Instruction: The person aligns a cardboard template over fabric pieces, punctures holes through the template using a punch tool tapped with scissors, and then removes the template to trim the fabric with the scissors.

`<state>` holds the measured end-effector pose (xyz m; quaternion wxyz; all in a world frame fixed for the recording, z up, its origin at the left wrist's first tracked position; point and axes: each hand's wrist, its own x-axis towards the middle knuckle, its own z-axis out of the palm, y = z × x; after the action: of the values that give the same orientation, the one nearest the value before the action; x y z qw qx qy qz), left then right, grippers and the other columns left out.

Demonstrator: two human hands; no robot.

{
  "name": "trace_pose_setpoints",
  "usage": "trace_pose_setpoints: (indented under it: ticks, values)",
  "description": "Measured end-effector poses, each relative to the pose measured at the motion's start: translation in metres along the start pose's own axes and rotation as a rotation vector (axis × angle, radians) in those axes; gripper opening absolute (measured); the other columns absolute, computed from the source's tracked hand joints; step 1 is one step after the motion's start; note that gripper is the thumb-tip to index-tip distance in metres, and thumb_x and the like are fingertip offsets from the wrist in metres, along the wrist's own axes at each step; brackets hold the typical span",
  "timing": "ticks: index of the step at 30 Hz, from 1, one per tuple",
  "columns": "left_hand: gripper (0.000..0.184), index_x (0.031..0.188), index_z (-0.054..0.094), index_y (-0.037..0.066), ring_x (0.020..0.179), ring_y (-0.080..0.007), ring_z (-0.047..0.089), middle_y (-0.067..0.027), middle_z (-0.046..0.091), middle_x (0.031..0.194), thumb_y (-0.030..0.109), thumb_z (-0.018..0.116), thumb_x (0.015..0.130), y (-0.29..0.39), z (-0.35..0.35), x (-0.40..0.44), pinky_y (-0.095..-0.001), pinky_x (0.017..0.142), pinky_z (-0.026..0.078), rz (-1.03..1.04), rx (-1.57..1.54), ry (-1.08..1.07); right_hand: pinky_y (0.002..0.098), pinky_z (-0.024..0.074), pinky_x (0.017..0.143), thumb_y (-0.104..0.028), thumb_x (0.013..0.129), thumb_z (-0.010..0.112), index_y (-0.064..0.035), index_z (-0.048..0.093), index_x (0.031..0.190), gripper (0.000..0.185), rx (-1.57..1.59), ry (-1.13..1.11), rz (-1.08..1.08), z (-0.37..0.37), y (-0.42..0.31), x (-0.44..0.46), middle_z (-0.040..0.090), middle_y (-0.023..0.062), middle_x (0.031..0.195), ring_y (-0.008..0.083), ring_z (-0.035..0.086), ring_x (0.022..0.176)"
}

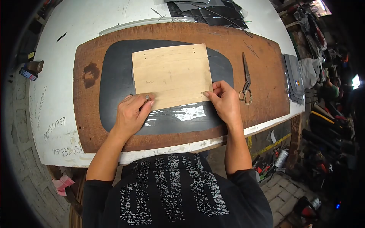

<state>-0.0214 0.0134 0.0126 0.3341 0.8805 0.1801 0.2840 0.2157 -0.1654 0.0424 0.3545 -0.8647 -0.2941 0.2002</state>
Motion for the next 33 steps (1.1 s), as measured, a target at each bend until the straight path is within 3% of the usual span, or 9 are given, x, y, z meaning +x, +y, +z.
trace_pose_setpoints:
  ticks: [23, 33]
  values:
    - [0.007, 0.092, 0.073, 0.002, 0.067, -0.0263, 0.065, -0.0111, 0.073, 0.081, 0.008, 0.073, 0.090, 0.0010, -0.0015, -0.0005, -0.0361, 0.065, 0.050, -0.033, 0.003, -0.015, 0.0352, 0.0531, 0.064, -0.010, 0.083, 0.083, 0.0023, 0.069, 0.097, 0.023, 0.006, 0.007, -0.028, 0.0005, 0.0048, -0.0027, 0.070, 0.0119, 0.074, 0.0206, 0.066, 0.065]
    - [0.007, 0.093, 0.072, 0.002, 0.067, -0.0277, 0.067, -0.0123, 0.074, 0.083, 0.008, 0.074, 0.090, 0.0003, -0.0006, -0.0004, -0.0364, 0.065, 0.050, -0.010, 0.011, -0.005, 0.0433, 0.0527, 0.066, -0.013, 0.082, 0.082, -0.0022, 0.067, 0.102, 0.027, -0.180, 0.090, -0.153, 0.0057, 0.0024, -0.0090, 0.067, 0.0134, 0.075, 0.0342, 0.067, 0.071]
